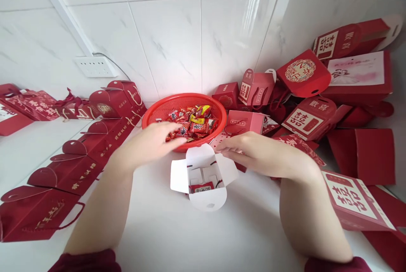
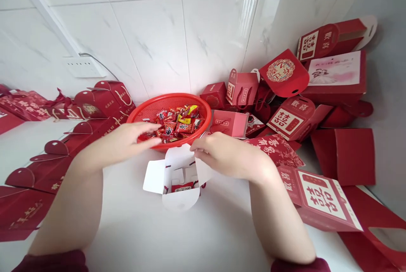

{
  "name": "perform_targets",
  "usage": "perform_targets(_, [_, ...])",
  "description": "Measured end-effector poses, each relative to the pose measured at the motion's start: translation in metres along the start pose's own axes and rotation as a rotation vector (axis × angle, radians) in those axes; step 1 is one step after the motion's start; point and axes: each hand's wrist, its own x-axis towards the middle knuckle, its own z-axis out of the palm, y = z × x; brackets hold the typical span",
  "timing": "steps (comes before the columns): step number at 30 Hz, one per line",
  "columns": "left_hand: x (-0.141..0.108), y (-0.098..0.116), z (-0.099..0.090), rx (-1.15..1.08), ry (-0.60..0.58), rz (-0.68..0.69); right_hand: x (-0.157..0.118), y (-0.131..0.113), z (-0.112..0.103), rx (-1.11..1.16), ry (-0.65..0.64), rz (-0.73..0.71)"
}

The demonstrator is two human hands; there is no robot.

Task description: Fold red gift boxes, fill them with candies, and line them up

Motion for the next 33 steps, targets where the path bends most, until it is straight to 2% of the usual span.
perform_targets(3, [0.063, -0.027, -0.006, 0.023, -0.002, -0.045, -0.012, 0.006, -0.01, 0.006, 0.044, 0.039])
perform_targets(7, [0.154, -0.059, 0.002, 0.038, -0.032, -0.137, -0.018, 0.008, -0.014, -0.011, 0.119, 0.123])
perform_targets(9, [0.187, -0.072, 0.009, 0.03, -0.056, -0.142, -0.019, 0.008, -0.014, -0.002, 0.118, 0.163])
perform_targets(12, [0.218, -0.086, 0.02, -0.002, -0.097, -0.132, -0.018, 0.009, -0.015, 0.018, 0.126, 0.19])
perform_targets(18, [0.249, -0.101, 0.049, -0.055, -0.134, -0.15, -0.015, 0.016, -0.019, 0.007, 0.163, 0.214])
perform_targets(23, [0.259, -0.104, 0.067, -0.083, -0.197, -0.227, -0.012, 0.025, -0.019, -0.02, 0.18, 0.293])
perform_targets(28, [0.252, -0.106, 0.063, -0.183, -0.208, -0.264, -0.009, 0.028, -0.02, -0.046, 0.191, 0.338])
perform_targets(33, [0.237, -0.102, 0.049, -0.344, -0.093, -0.19, -0.007, 0.027, -0.019, -0.058, 0.171, 0.333])
